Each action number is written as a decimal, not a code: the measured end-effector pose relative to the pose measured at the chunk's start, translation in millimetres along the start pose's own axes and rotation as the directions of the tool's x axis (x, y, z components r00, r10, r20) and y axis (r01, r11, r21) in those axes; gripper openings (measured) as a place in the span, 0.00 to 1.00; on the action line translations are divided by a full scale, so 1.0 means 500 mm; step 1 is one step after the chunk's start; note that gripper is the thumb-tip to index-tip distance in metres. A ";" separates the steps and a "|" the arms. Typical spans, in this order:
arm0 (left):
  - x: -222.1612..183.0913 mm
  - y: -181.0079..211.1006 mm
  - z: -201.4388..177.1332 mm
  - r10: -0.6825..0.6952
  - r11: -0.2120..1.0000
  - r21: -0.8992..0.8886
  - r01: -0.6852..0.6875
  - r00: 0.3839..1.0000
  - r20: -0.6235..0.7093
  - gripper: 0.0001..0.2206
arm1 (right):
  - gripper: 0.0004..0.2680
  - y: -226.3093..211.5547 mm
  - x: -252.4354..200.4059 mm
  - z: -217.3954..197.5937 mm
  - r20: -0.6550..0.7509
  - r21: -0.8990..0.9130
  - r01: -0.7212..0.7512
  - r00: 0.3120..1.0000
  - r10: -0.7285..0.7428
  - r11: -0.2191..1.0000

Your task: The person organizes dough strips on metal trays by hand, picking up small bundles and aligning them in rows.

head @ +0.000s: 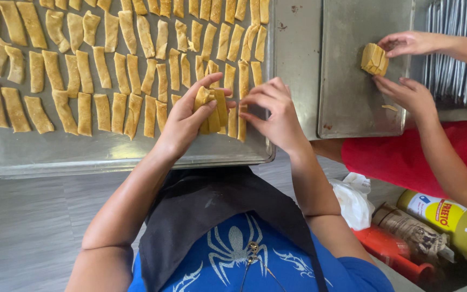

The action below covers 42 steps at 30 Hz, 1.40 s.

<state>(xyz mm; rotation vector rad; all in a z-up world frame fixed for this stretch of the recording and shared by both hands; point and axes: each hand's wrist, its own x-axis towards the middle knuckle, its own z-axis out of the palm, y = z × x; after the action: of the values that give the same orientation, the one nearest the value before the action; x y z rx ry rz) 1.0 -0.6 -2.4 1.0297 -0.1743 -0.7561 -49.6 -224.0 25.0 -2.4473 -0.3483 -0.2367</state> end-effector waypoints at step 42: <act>0.032 -0.025 0.049 -0.032 0.999 -0.034 0.033 0.999 0.038 0.22 | 0.08 0.056 -0.065 -0.063 0.098 0.273 -0.253 0.967 0.235 0.928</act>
<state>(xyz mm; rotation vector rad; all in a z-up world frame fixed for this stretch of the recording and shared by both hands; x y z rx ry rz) -4.5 -31.9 -3.5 0.9883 -0.1763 -0.8057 -74.3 -271.1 24.7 -2.1893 -0.0927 0.0009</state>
